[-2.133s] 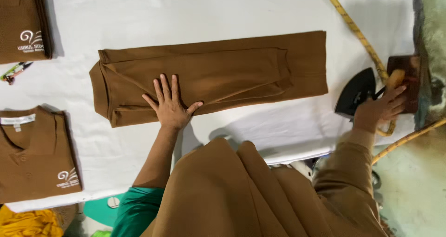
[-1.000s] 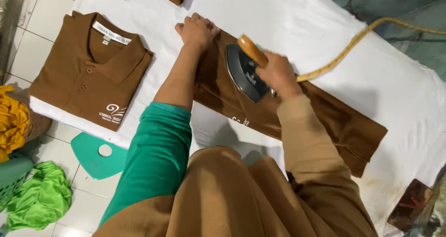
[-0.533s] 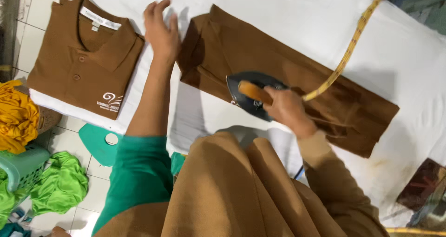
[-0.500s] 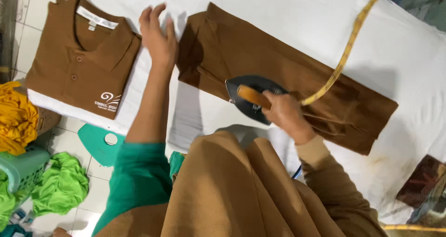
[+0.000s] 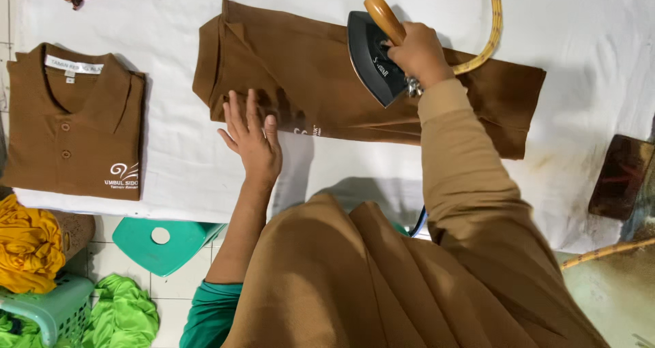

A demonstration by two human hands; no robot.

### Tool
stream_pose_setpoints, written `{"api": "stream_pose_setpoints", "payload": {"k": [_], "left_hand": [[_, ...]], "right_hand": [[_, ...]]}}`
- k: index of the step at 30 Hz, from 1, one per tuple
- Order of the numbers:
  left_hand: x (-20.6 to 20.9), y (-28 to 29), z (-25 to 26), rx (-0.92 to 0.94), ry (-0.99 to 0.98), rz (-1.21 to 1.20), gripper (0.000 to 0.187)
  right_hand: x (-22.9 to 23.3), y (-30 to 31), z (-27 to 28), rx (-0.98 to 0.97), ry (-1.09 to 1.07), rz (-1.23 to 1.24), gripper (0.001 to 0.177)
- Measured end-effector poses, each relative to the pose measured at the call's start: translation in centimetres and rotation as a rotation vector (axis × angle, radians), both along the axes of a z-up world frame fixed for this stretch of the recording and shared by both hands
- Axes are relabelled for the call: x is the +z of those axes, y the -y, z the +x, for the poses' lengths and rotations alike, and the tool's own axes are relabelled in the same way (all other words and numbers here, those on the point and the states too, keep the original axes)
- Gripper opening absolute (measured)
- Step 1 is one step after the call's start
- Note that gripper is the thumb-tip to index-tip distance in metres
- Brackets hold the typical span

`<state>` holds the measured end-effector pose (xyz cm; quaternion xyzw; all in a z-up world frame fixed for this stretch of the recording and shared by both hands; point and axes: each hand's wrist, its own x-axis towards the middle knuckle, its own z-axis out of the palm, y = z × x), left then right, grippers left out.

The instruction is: The person irons a brown polo shirt on a white-covered table, then folds it neatly. They place the folded shirt on a stack of similar shirts and pick up another shirt to continue the process.

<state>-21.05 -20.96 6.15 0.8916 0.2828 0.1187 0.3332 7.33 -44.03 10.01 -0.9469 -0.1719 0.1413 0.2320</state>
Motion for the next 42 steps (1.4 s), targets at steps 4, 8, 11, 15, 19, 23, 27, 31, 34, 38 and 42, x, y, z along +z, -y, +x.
{"api": "stream_pose_setpoints", "payload": {"k": [4,8,11,15,19,23,27,31,34,38,42], "left_hand": [[0.2,0.8,-0.3,0.0,-0.05,-0.001,0.057],[-0.2,2.6,1.0,-0.106,-0.151,0.077,0.064],[-0.9,4.5,2.4,-0.235,-0.236,0.132,0.07],[-4.0,5.1,3.1,-0.337,-0.347,0.234,0.073],[-5.6,4.9,3.2,-0.345,-0.391,0.307,0.074],[-6.6,5.2,2.6,-0.266,-0.036,0.499,0.072],[-5.1,5.6,2.9,-0.284,-0.205,0.328,0.078],[-5.0,6.0,2.9,-0.265,-0.054,0.405,0.077],[-4.2,7.7,4.5,-0.315,-0.079,0.377,0.081],[-2.5,14.2,9.9,-0.548,-0.056,0.309,0.089],[0.9,22.9,15.4,-0.804,-0.095,0.408,0.099]], "right_hand": [[2.3,1.8,-3.5,0.097,-0.176,0.006,0.032],[5.4,3.5,-10.9,0.29,-0.181,-0.26,0.044],[2.0,5.5,-14.9,0.215,-0.216,-0.315,0.047],[1.9,7.3,-13.7,0.077,-0.144,-0.218,0.034],[-0.3,13.5,-7.6,-0.218,-0.114,-0.308,0.03],[-0.6,21.5,-2.7,-0.634,-0.096,-0.152,0.029],[-0.5,29.2,-2.5,-0.934,-0.192,-0.042,0.024],[-1.6,35.9,-6.0,-1.046,-0.073,0.02,0.007],[-3.5,41.1,-6.6,-1.082,0.007,0.134,0.003],[-0.1,42.9,-7.0,-1.066,-0.063,0.249,0.036],[0.2,45.2,-7.1,-0.912,0.129,0.285,0.082]]}}
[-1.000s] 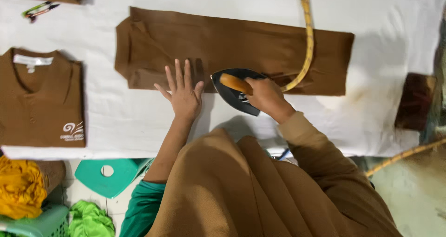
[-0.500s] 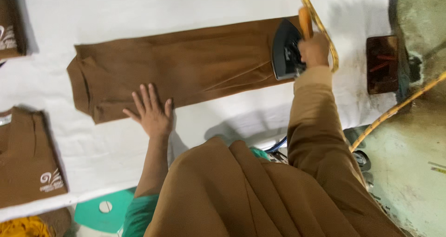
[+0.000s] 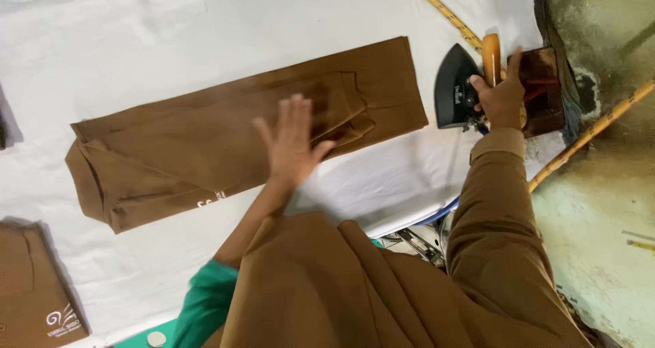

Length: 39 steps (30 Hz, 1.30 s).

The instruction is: The person irons a brown polo shirt on a white-covered table, then folds it neatly. They place the folded shirt on a stack of similar shirts and pick up another shirt to continue the process.

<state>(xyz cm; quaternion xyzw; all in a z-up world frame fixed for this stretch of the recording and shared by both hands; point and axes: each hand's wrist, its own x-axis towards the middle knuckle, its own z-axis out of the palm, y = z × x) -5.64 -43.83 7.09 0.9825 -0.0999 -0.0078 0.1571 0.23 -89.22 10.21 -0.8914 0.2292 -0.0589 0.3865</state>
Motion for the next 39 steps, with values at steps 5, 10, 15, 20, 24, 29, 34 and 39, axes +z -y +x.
{"api": "stream_pose_setpoints", "payload": {"k": [5,10,15,20,24,29,34,39], "left_hand": [[-2.0,6.9,1.6,-0.418,-0.306,0.27,0.108],[-6.4,7.0,0.9,-0.365,-0.139,0.106,0.104],[-6.8,6.1,-0.1,-0.308,0.013,0.081,0.102],[-7.3,6.0,-0.5,-0.26,0.066,-0.001,0.105],[-3.7,5.4,-0.4,-0.297,-0.155,0.12,0.107],[-4.4,6.2,0.1,-0.098,-0.205,-0.608,0.095],[-4.8,2.4,0.8,0.094,-0.213,-1.629,0.075],[10.8,-6.8,-1.2,0.652,-0.717,-2.177,0.101]], "right_hand": [[-1.7,2.3,0.8,-0.005,-0.046,-0.356,0.094],[-2.8,-4.7,1.6,0.202,0.56,-0.808,0.021],[-10.0,-10.8,2.4,0.199,-0.189,-0.396,0.062],[-16.7,-4.5,5.0,0.118,-0.181,-0.258,0.048],[-9.8,-7.3,3.1,0.229,-0.141,0.251,0.052],[2.3,-18.5,0.6,0.559,-0.045,0.686,0.046],[2.7,-30.5,-1.5,0.742,0.184,0.15,0.07],[1.4,-39.3,-3.5,0.938,0.348,-0.111,0.08]]}}
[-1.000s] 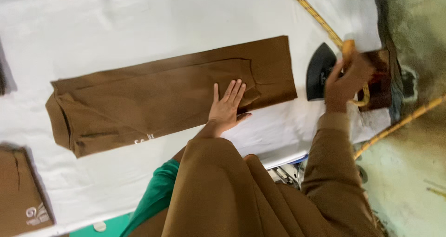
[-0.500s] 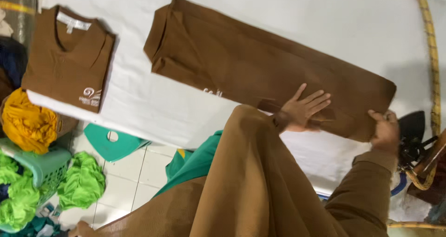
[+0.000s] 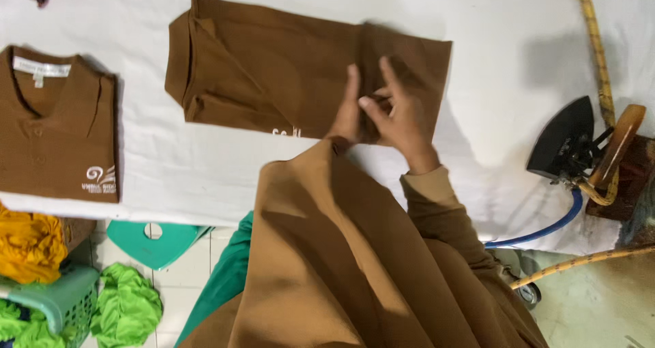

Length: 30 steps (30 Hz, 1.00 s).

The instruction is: The person irons a brown polo shirt on a white-covered table, then folds it neatly. They place the folded shirt on a stack of similar shirts and pick up another shirt to continue the process.

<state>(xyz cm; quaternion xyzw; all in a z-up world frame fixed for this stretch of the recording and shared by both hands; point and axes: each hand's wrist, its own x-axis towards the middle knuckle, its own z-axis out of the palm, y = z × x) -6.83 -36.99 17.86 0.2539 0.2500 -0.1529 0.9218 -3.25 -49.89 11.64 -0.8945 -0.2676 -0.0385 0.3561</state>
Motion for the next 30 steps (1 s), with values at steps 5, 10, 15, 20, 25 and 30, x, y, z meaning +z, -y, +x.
{"api": "stream_pose_setpoints", "payload": {"k": [5,10,15,20,25,30], "left_hand": [[-11.9,-1.8,1.2,-0.021,-0.13,-0.039,0.114],[-16.6,-1.0,2.2,0.06,-0.073,0.304,0.046],[-18.8,-2.0,2.3,-0.06,0.053,1.104,0.05],[-21.0,-3.2,2.9,-0.198,0.131,1.246,0.067],[-12.8,-0.1,2.8,-0.134,0.499,1.75,0.073],[-12.7,-0.8,3.2,-0.859,0.397,2.283,0.083]], "right_hand": [[-2.4,2.5,1.5,-0.219,0.16,-0.002,0.047],[-7.3,4.6,2.8,-0.229,0.062,-0.364,0.061],[-8.1,3.2,2.5,-0.256,0.013,-0.596,0.072],[-6.6,3.6,4.3,-0.217,-0.044,-0.382,0.059],[-8.1,3.6,5.8,-0.249,-0.155,-0.575,0.059],[-6.7,2.8,5.8,-0.263,-0.316,-0.693,0.062]]}}
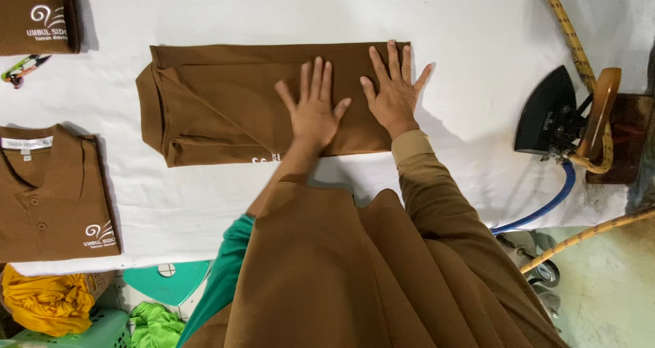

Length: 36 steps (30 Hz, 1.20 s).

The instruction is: The person irons a brown polo shirt on a white-covered table, then folds it neatly. They place the folded shirt on a stack of similar shirts and pick up another shirt to continue the process.

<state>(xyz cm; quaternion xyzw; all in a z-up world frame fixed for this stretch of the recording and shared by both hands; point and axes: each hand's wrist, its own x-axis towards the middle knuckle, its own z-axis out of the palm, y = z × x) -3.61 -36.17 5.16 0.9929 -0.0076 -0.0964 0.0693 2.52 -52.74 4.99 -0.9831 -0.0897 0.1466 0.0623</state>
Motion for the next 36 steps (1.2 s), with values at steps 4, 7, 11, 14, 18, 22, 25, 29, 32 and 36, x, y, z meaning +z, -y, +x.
{"api": "stream_pose_setpoints", "payload": {"k": [4,7,11,14,18,22,25,29,32,36], "left_hand": [[-3.2,-1.3,-0.2,0.12,0.121,-0.175,0.08],[-2.8,-2.8,-1.4,0.218,0.256,-0.289,0.063],[-4.0,-11.4,-5.0,0.404,0.519,-0.315,0.062],[-2.5,-21.1,-6.9,0.718,0.773,-0.481,0.029],[-2.8,-31.3,-5.6,0.763,0.818,-0.726,0.029],[-9.3,-38.6,-0.8,0.653,0.534,-0.576,0.038],[-9.9,-39.9,2.0,0.574,0.314,-0.568,0.039],[-6.0,-38.5,2.7,0.645,0.051,-0.632,0.021],[-7.4,-39.7,3.2,0.544,-0.021,-0.618,0.027],[1.0,-37.8,1.8,0.576,-0.127,-0.73,0.044]], "right_hand": [[1.7,-1.6,-0.6,0.029,0.165,0.095,0.061],[-0.3,-4.1,-1.4,0.151,0.284,0.152,0.061],[-2.3,-6.5,-2.8,0.145,0.122,0.087,0.06],[0.2,-9.5,-4.1,0.28,0.521,0.395,0.041],[1.0,-18.9,-7.7,0.51,0.256,0.982,0.009],[-3.3,-24.2,-8.8,0.512,0.201,0.626,0.021],[-4.1,-25.3,-8.4,0.497,0.2,0.558,0.019],[-2.2,-24.0,-9.0,0.483,0.219,0.812,0.017],[-2.8,-23.2,-9.2,0.527,0.087,0.8,0.02],[-1.6,-23.2,-9.1,0.481,0.134,0.866,0.016]]}}
